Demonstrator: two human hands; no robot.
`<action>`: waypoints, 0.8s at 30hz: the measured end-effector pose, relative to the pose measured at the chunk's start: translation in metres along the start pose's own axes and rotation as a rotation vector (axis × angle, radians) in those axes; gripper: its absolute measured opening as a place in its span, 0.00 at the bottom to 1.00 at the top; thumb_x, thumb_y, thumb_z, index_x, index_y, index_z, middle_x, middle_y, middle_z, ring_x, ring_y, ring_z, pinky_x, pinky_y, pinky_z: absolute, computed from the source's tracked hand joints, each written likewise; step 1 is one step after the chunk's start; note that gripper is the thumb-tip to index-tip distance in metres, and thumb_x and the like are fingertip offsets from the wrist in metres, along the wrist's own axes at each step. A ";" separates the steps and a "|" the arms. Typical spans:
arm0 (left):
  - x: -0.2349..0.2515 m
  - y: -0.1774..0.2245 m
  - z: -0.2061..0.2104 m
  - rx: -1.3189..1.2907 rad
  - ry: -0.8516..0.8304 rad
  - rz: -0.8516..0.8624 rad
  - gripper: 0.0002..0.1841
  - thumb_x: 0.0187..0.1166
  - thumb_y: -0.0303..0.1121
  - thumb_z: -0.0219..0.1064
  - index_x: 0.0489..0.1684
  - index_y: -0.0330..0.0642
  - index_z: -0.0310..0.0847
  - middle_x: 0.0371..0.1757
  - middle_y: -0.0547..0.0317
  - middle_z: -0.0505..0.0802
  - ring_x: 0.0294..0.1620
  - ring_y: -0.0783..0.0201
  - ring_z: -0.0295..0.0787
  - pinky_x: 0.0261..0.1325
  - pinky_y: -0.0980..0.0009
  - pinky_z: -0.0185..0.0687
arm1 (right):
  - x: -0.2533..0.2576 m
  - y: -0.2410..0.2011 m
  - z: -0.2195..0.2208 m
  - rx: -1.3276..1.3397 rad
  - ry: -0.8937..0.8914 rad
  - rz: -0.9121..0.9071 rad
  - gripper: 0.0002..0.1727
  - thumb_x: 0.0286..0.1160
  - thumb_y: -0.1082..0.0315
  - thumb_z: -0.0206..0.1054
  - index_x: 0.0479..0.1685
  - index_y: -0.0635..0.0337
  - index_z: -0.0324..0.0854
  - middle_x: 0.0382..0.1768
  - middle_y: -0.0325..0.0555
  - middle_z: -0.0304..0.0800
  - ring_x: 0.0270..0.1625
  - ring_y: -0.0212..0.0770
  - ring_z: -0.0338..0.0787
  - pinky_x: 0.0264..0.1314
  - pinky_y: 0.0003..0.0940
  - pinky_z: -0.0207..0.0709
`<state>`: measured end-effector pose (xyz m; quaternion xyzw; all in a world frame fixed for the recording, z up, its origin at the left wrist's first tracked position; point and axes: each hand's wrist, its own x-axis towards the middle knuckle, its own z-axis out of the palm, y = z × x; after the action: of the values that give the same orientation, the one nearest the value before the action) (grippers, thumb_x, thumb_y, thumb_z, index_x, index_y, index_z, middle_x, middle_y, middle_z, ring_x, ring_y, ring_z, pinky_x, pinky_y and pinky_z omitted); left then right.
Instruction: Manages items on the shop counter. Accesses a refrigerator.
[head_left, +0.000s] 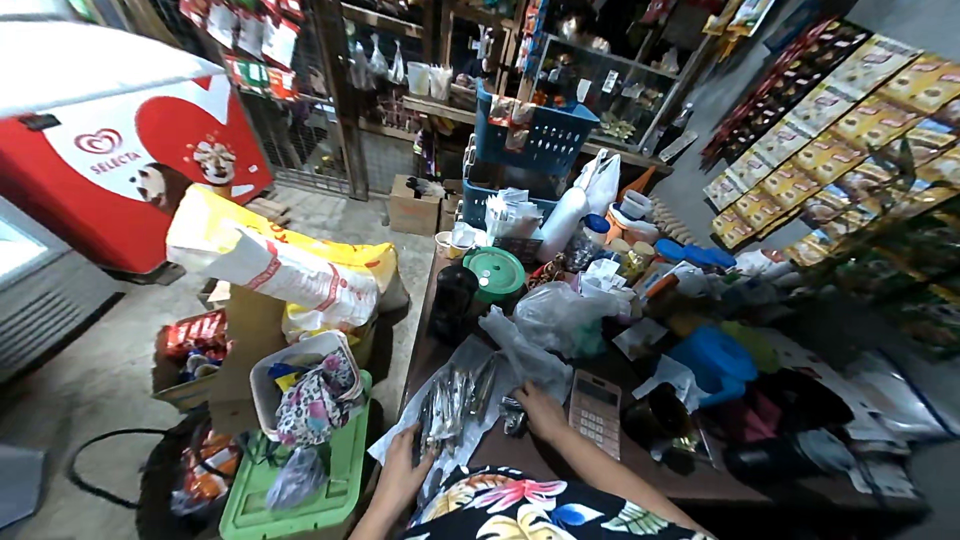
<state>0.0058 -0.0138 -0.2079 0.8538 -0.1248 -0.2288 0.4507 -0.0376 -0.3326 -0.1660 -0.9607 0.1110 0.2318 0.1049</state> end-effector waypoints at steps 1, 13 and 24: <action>0.000 -0.003 0.000 -0.011 0.001 0.000 0.38 0.75 0.42 0.73 0.83 0.32 0.67 0.76 0.32 0.80 0.76 0.39 0.78 0.80 0.47 0.72 | 0.000 0.000 0.001 -0.002 0.021 -0.045 0.35 0.68 0.80 0.70 0.79 0.46 0.77 0.85 0.57 0.67 0.78 0.66 0.77 0.67 0.68 0.80; -0.011 -0.004 -0.002 -0.081 0.071 0.011 0.37 0.74 0.39 0.74 0.82 0.30 0.67 0.77 0.29 0.77 0.75 0.39 0.78 0.78 0.48 0.73 | -0.024 0.003 0.019 0.629 0.381 0.358 0.39 0.75 0.78 0.63 0.90 0.65 0.56 0.85 0.70 0.63 0.84 0.63 0.72 0.84 0.53 0.69; -0.007 -0.005 0.002 -0.129 -0.018 0.047 0.41 0.72 0.43 0.76 0.86 0.33 0.65 0.77 0.33 0.80 0.75 0.43 0.80 0.80 0.51 0.73 | -0.039 0.003 0.037 0.594 0.331 0.313 0.26 0.76 0.72 0.67 0.76 0.65 0.77 0.85 0.68 0.63 0.83 0.61 0.72 0.83 0.49 0.71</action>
<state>-0.0012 -0.0096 -0.2106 0.8178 -0.1338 -0.2335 0.5088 -0.0875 -0.3195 -0.1800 -0.8841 0.3346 0.0444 0.3231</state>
